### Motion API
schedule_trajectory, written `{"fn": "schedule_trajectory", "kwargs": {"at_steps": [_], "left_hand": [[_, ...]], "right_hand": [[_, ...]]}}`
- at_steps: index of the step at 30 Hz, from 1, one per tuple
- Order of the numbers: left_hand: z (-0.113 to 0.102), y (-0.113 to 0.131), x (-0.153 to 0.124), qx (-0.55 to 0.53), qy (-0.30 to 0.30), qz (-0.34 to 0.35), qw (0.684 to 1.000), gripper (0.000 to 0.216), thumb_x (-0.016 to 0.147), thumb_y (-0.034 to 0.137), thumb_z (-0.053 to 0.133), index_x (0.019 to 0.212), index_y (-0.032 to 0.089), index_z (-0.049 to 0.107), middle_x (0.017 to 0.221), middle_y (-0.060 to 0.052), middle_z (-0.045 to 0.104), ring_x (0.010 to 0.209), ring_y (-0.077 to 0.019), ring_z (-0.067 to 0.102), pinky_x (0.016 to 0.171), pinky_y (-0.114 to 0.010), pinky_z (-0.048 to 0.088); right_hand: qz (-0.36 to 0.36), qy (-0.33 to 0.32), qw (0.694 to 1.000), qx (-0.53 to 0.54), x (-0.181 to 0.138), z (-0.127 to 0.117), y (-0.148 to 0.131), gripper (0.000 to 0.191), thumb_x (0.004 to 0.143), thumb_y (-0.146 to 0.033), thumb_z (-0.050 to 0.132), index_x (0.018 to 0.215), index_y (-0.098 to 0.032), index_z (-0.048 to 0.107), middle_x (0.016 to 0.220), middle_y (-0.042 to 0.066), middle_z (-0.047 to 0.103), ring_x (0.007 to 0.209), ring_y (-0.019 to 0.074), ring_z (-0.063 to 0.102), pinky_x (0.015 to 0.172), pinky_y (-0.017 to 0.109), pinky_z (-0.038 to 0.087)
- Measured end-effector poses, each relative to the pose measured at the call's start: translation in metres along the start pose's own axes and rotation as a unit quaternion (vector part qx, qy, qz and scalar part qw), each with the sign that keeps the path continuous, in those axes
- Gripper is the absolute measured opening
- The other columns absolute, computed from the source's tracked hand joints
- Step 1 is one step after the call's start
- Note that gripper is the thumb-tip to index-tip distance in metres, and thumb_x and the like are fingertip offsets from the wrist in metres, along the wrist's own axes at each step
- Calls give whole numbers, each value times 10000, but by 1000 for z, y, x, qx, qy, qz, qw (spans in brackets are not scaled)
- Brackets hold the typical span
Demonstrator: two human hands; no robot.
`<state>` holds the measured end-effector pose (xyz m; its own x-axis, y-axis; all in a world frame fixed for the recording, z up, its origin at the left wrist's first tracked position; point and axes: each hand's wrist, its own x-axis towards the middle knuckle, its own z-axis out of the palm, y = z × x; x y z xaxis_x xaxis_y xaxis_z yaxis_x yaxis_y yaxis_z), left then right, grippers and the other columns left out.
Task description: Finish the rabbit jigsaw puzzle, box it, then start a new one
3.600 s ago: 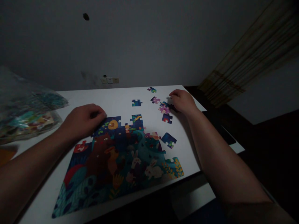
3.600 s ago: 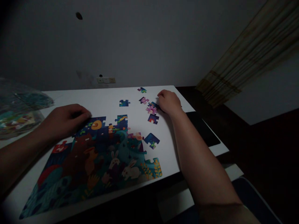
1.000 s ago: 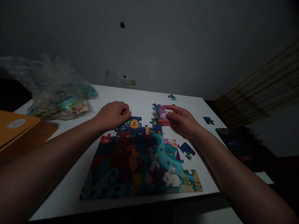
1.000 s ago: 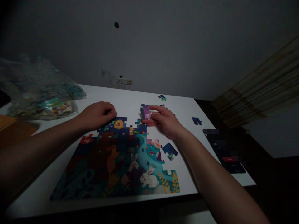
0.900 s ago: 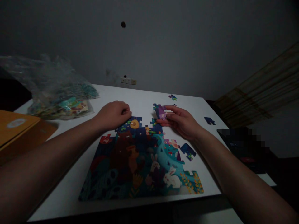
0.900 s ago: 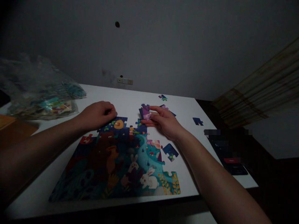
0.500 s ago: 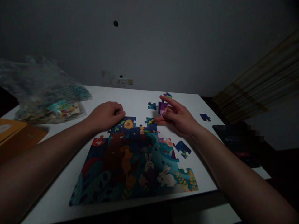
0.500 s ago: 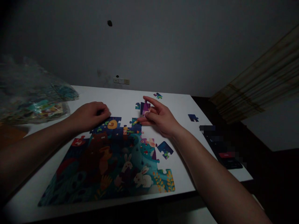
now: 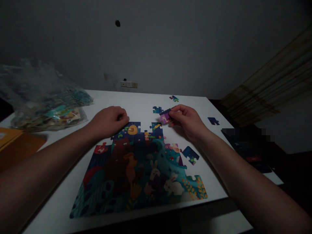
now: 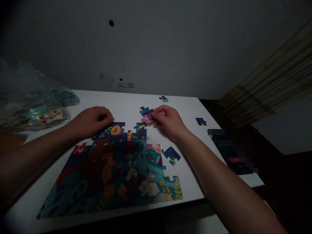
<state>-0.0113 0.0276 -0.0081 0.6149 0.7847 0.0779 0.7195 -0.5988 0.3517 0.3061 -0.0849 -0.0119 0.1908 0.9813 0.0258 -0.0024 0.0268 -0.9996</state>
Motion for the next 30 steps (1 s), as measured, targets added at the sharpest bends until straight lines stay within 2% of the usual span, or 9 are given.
{"fn": "schedule_trajectory", "kwargs": {"at_steps": [5,10,12,14,17,19,23,30], "left_hand": [[1,-2,0,3,2,3,1000,358,960,531,523,827,242,686,882,-97,726,816,-267,625,739,-410,385],[0,-1,-1,5,2,5,1000,373,963,537,517,854,238,713,903,-103,735,834,-272,633,752,-412,399],[-1,1,-1,7,3,2,1000,378,959,543,517,861,238,716,897,-101,735,831,-272,632,752,-412,400],[-2,3,-2,8,2,-1,1000,381,957,548,514,850,239,709,881,-97,729,815,-269,627,746,-413,398],[-2,6,-1,13,1,-3,1000,386,955,553,506,831,240,695,876,-98,723,811,-270,623,741,-412,396],[-2,6,-1,16,0,-3,1000,392,953,557,502,847,239,705,892,-100,730,825,-275,632,742,-412,397],[-2,6,-1,21,-5,-14,1000,401,945,564,501,871,236,720,900,-104,734,829,-278,638,739,-412,398],[-1,3,-1,24,0,-3,1000,399,964,568,498,836,246,695,861,-92,720,795,-262,622,724,-409,386]], "right_hand": [[-11,-2,1000,-18,-1,-1,3,320,745,-361,988,843,-225,716,780,13,761,709,151,671,658,298,525],[5,-31,999,2,-2,-2,4,432,717,-363,1036,934,-240,684,772,-19,739,712,165,717,682,316,573],[12,-69,997,-8,-4,-4,-1,461,713,-323,1031,1041,-245,717,808,-26,753,711,176,745,681,323,592],[28,-136,989,-49,-6,-10,-8,425,752,-303,992,1102,-228,763,835,-5,775,695,177,749,653,318,585],[54,-240,961,-130,-9,-20,-17,276,826,-314,921,1045,-192,804,788,11,773,644,148,690,599,288,530],[59,-270,945,-175,-9,-26,-21,220,840,-309,898,999,-189,804,753,-2,755,627,128,648,583,268,494],[53,-274,931,-235,-9,-30,-21,164,842,-300,879,917,-182,793,727,0,730,630,124,625,578,266,471],[43,-283,924,-253,-10,-31,-21,183,865,-326,872,948,-181,799,751,14,732,649,134,615,580,278,459]]}}
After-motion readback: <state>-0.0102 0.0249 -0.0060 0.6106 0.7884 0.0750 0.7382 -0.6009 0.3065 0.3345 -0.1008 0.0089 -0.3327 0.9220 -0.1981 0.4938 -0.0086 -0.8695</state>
